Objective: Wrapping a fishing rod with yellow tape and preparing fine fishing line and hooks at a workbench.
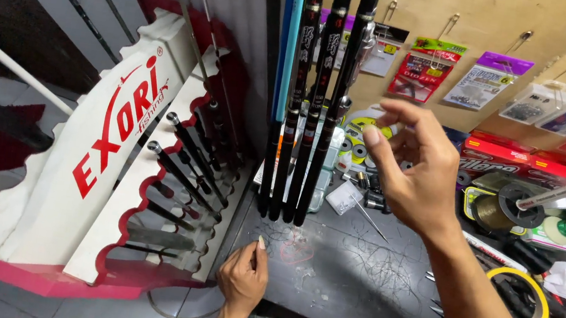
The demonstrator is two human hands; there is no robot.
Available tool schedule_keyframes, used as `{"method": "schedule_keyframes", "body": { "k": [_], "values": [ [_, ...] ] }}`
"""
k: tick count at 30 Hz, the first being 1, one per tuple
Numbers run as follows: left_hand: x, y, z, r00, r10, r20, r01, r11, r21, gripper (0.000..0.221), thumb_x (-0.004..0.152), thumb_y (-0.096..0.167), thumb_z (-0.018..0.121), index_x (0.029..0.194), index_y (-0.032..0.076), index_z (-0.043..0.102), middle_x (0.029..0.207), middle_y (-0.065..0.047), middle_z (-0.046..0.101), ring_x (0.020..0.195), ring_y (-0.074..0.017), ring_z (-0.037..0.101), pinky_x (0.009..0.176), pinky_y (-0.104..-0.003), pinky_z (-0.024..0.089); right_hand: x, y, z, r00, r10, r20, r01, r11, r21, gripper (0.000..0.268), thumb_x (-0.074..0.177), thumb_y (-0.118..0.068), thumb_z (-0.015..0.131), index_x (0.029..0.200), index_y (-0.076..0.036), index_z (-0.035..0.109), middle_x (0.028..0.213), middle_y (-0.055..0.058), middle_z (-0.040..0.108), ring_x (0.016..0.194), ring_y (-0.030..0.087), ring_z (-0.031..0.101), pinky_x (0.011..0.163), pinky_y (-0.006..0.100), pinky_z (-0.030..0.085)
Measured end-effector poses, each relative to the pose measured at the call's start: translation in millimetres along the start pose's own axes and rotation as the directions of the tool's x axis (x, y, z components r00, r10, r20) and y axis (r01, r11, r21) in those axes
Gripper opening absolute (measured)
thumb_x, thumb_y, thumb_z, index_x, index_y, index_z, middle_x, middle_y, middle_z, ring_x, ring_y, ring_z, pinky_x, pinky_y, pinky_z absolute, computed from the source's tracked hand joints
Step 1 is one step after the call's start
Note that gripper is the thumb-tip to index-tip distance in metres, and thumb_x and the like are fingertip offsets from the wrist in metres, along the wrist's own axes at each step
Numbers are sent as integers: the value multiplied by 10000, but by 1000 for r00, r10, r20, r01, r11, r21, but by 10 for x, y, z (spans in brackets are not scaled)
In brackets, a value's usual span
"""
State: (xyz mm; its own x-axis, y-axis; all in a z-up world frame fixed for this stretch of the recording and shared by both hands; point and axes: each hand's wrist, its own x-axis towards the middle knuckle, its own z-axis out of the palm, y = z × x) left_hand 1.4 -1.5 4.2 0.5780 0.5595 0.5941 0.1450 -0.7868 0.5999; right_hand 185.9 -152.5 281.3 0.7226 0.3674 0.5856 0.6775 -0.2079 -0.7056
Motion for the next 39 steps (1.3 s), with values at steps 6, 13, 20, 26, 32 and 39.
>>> {"method": "schedule_keyframes", "body": {
  "k": [6,13,20,26,32,39],
  "values": [
    [31,47,-39,999,24,-26,-22,998,56,211,984,203,645,837,75,726,528,-49,616,388,-246,539,381,-384,342,-649,216,-176,958,7,288,33,990,-134,186,949,-192,711,1075,-59,744,875,15,755,602,84,577,605,232,496],
    [26,39,-53,1000,19,6,-19,1000,20,174,971,181,652,877,60,734,553,-53,635,429,-259,565,406,-390,372,-1535,535,-297,888,123,442,-76,989,-123,156,937,-205,669,1001,-91,753,812,2,748,606,114,629,583,254,504],
    [159,93,-310,911,-312,269,402,814,-419,295,1041,277,568,980,55,754,541,45,500,451,-72,419,387,-250,310,-2403,882,-489,876,299,379,-256,953,-160,306,976,-240,587,851,-111,835,695,-28,746,620,90,687,646,238,504],
    [687,-322,-414,810,-583,52,547,721,-426,334,1038,229,604,1312,40,567,869,-72,632,488,-113,558,351,-267,500,-2800,890,-570,760,621,189,-603,783,-150,215,924,-219,682,977,-103,855,678,26,793,570,79,658,585,217,543],
    [1229,-555,-331,705,-696,140,708,674,-212,630,1004,282,567,1531,20,343,772,-39,708,408,-176,594,416,-332,487,-2827,774,-573,774,609,170,-595,793,-131,227,934,-229,665,989,-98,842,675,21,758,561,92,641,536,226,535],
    [1242,-1071,-55,875,-482,-41,477,875,-84,320,1078,312,568,948,47,443,608,-73,689,575,-257,712,643,-451,514,-2916,759,-556,731,660,172,-653,750,-106,229,929,-214,668,995,-85,845,730,59,811,636,106,736,617,229,614]
  ]
}}
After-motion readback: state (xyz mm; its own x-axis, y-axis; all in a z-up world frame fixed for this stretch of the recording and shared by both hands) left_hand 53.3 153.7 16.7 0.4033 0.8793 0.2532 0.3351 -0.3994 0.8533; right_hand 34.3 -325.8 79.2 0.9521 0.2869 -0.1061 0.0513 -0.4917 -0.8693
